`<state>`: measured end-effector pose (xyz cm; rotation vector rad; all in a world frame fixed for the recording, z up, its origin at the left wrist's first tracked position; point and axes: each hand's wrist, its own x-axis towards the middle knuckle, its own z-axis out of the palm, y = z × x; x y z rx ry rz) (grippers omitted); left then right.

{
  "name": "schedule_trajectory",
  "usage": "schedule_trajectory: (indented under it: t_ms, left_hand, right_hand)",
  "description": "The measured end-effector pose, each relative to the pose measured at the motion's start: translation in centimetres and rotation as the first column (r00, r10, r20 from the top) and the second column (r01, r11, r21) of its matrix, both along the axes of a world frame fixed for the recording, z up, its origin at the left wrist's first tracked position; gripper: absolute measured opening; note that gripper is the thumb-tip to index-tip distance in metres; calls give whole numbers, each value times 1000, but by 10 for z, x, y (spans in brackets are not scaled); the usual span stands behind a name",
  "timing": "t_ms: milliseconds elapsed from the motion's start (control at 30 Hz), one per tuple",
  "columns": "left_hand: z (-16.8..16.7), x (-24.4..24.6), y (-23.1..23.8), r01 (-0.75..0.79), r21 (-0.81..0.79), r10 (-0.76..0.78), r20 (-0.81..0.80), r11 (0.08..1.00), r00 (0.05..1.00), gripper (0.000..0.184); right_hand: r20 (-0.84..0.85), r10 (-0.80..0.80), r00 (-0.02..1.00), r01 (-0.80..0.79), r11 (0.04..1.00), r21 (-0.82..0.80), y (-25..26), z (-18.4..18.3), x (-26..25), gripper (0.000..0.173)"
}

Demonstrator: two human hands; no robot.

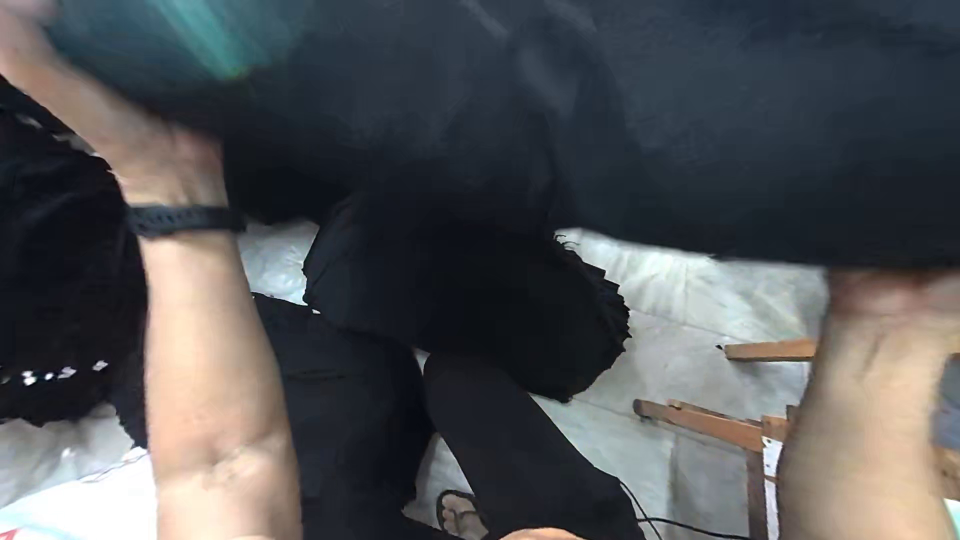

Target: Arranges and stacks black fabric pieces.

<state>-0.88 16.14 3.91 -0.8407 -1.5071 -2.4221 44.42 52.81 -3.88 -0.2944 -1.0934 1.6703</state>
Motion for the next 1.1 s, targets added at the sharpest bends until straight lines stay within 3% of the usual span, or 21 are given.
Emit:
schedule_trajectory:
  t_ms: [33,100,167,233,300,367,500,533,567,600,633,667,700,733,767,833,867,933,967,1033,1100]
  left_hand:
    - [-25,3,-7,20,6,-20,-18,1000,1000,19]
    - [-94,14,-25,32,-47,-28,96,998,995,29]
    - [-179,32,-48,-58,-218,139,377,974,916,29]
    - [-269,46,-73,-51,-455,370,649,889,664,42]
    - [-339,47,-97,16,-542,489,771,841,407,60]
    - [-347,46,-103,22,-543,498,786,840,366,54]
    - [-283,45,-102,-64,-565,498,662,823,560,35]
    - [-276,41,-107,-87,-586,515,620,806,592,34]
    - [-271,32,-115,-102,-621,538,571,777,620,32]
    - [-267,25,-130,-94,-658,547,529,747,649,39]
    - [-262,22,-147,-65,-693,549,507,718,665,46]
    - [-255,22,-164,-21,-729,550,496,684,672,49]
    - [-249,27,-182,28,-770,551,481,638,682,50]
    - [-243,37,-199,66,-807,556,461,588,691,48]
    - [-237,49,-213,88,-832,572,449,548,686,44]
    - [-240,80,-233,78,-870,634,414,487,653,36]
    - [-252,100,-241,55,-889,660,378,455,649,36]
    - [-297,156,-249,74,-934,680,307,349,666,50]
    - [-329,191,-248,141,-957,686,280,253,672,61]
    - [-383,265,-234,337,-941,685,216,-46,696,68]
    - [-388,303,-216,489,-843,679,225,-224,698,58]
  right_hand:
    - [71,44,997,-44,999,-1,-17,-22,4,38]
    - [160,206,965,-194,977,-87,-53,-90,17,24]
    - [252,246,936,-123,899,-420,-94,-171,23,18]
    - [419,261,870,92,748,-658,-129,-239,17,19]
    - [453,314,835,169,637,-752,-146,-284,21,23]
    - [440,356,824,145,619,-772,-144,-293,32,27]
    - [505,490,711,67,667,-742,-142,-260,46,18]
    - [588,542,600,64,700,-711,-143,-253,49,13]
    - [719,573,393,76,759,-647,-145,-250,51,16]
    - [815,574,83,10,817,-577,-145,-246,57,23]
    - [823,508,-253,-140,823,-551,-143,-240,60,33]
    - [768,353,-535,-306,766,-565,-137,-233,57,39]
    - [702,117,-703,-457,682,-571,-131,-227,48,40]
    - [677,-96,-730,-577,618,-534,-129,-213,32,36]
    - [688,-245,-683,-672,581,-460,-130,-192,8,33]
    - [776,-412,-477,-822,521,-228,-148,-144,-57,39]
    - [838,-444,-318,-874,480,-77,-165,-128,-88,40]
    - [932,-362,-27,-909,396,127,-208,-124,-142,34]
    - [967,-255,27,-929,351,118,-232,-130,-164,31]
    - [995,-53,-86,-979,192,-74,-284,-150,-202,28]
    - [960,-26,-278,-960,-14,-278,-333,-174,-230,29]
